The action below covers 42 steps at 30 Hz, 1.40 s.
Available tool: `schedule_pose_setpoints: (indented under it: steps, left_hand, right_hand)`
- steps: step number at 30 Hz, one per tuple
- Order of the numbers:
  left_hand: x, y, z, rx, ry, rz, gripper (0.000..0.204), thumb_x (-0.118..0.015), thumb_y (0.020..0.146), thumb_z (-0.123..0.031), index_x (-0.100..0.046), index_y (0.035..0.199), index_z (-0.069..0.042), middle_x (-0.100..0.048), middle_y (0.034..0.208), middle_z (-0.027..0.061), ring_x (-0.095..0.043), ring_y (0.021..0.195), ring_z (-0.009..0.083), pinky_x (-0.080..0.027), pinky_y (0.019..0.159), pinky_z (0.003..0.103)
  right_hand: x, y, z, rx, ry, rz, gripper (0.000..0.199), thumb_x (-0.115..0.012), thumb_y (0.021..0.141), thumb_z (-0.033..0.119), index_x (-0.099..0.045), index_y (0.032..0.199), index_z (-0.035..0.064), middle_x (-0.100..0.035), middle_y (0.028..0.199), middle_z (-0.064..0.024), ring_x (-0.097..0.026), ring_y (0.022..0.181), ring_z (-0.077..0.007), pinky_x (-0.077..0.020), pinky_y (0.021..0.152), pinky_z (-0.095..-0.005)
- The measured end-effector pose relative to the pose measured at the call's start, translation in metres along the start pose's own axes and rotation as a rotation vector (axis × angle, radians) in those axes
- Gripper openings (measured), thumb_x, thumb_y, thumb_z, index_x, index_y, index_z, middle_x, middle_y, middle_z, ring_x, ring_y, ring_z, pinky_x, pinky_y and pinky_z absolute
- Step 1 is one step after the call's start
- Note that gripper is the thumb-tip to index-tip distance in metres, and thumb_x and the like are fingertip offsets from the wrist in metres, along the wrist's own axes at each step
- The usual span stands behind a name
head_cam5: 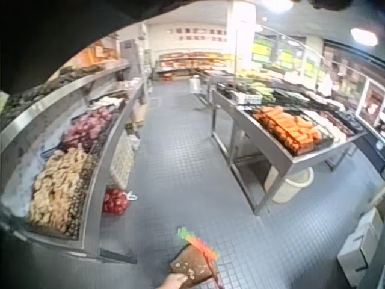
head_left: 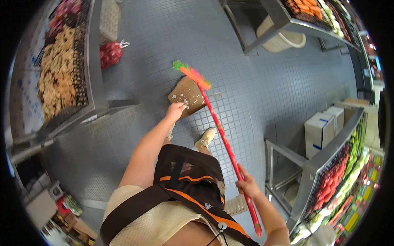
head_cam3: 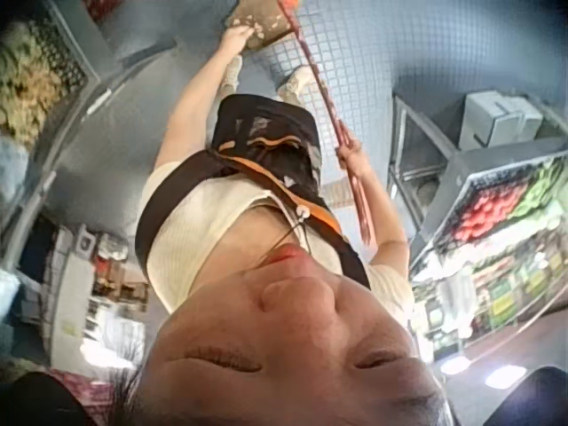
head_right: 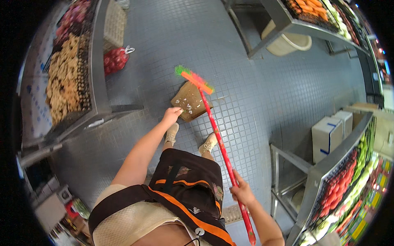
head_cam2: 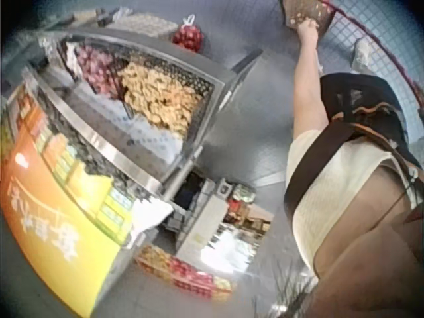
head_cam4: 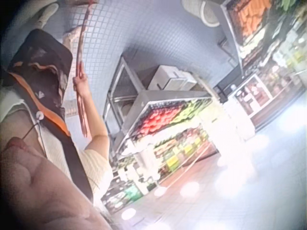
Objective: The person sweeps debris from the floor into a dustpan using a broom and dustpan, then arranges leafy vegetables on a display shelf. Finally, the person uses a spray bottle to mist the vegetables with water.
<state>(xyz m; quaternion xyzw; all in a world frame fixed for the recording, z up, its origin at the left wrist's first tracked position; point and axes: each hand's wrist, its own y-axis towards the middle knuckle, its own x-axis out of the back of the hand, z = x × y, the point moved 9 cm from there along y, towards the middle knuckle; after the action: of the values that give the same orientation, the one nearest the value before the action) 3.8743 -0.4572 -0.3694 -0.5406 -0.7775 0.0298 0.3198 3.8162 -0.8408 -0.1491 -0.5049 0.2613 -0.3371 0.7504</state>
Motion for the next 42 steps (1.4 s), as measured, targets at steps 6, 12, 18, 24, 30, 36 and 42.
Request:
schedule_pose_setpoints:
  steps: [6, 12, 18, 24, 30, 36, 42]
  left_hand:
    - [0.016, -0.112, 0.038, 0.189, -0.269, -0.315, 0.025, -0.056, 0.081, -0.019, -0.062, 0.095, 0.001, -0.065, 0.081, 0.0138, -0.06, 0.074, 0.0151, -0.045, 0.067, 0.029]
    - [-0.016, -0.19, 0.087, 0.423, -0.536, -0.478, 0.019, -0.055, 0.084, -0.019, -0.066, 0.091, -0.004, -0.055, 0.062, -0.0012, -0.046, 0.058, 0.0065, -0.038, 0.053, 0.024]
    - [-0.054, -0.219, 0.122, 0.441, -0.722, -0.443, 0.024, -0.055, 0.085, -0.02, -0.063, 0.096, -0.001, -0.051, 0.065, -0.0031, -0.045, 0.06, 0.0072, -0.038, 0.054, 0.023]
    - [-0.044, -0.25, 0.147, 0.38, -0.493, -0.627, 0.022, -0.052, 0.084, -0.018, -0.064, 0.088, 0.001, -0.06, 0.071, 0.0039, -0.054, 0.065, 0.0099, -0.043, 0.061, 0.024]
    - [-0.025, -0.317, 0.144, 0.414, -0.471, -0.727, 0.024, -0.056, 0.08, -0.021, -0.061, 0.089, 0.001, -0.061, 0.072, 0.0172, -0.058, 0.065, 0.0208, -0.043, 0.061, 0.032]
    - [-0.043, -0.341, 0.169, 0.459, -0.713, -0.743, 0.025, -0.057, 0.08, -0.02, -0.062, 0.089, 0.002, -0.063, 0.074, 0.0136, -0.058, 0.065, 0.0187, -0.044, 0.062, 0.031]
    - [-0.081, -0.335, 0.189, 0.374, -0.557, -0.66, 0.026, -0.058, 0.079, -0.021, -0.063, 0.091, 0.001, -0.064, 0.079, 0.0135, -0.059, 0.07, 0.0201, -0.045, 0.067, 0.032]
  right_hand:
    - [0.016, 0.158, 0.108, 0.438, -0.631, -0.112, 0.072, -0.051, 0.07, 0.002, -0.026, 0.136, 0.0164, -0.059, 0.072, -0.0142, -0.056, 0.055, -0.0212, -0.0463, 0.052, -0.0331]
    - [-0.029, 0.247, 0.13, 0.544, -1.002, -0.235, 0.074, -0.053, 0.07, 0.007, -0.023, 0.137, 0.0197, -0.06, 0.081, -0.0225, -0.06, 0.069, -0.0338, -0.047, 0.061, -0.0418]
    - [0.027, 0.144, -0.07, 0.328, -1.182, -0.056, 0.08, -0.049, 0.069, 0.002, -0.016, 0.138, 0.0227, -0.059, 0.098, -0.0229, -0.06, 0.083, -0.0354, -0.0478, 0.072, -0.0395]
    - [0.026, 0.007, -0.099, -0.015, -0.674, 0.145, 0.075, -0.049, 0.072, -0.004, -0.026, 0.137, 0.0242, -0.045, 0.056, -0.0013, -0.043, 0.04, -0.011, -0.0362, 0.039, -0.0256]
    - [-0.074, 0.105, -0.076, 0.45, -1.061, 0.072, 0.071, -0.05, 0.071, 0.003, -0.027, 0.136, 0.0225, -0.054, 0.063, -0.0111, -0.053, 0.05, -0.0201, -0.0437, 0.049, -0.0336]
    - [-0.069, 0.143, -0.128, 0.496, -1.31, 0.027, 0.078, -0.051, 0.069, 0.005, -0.019, 0.137, 0.0262, -0.059, 0.091, -0.0252, -0.057, 0.087, -0.0409, -0.0442, 0.073, -0.0451]
    - [0.044, -0.012, -0.161, 0.038, -0.891, 0.048, 0.07, -0.05, 0.07, -0.005, -0.035, 0.133, 0.0226, -0.053, 0.064, -0.0071, -0.05, 0.046, -0.0131, -0.0414, 0.043, -0.0268]
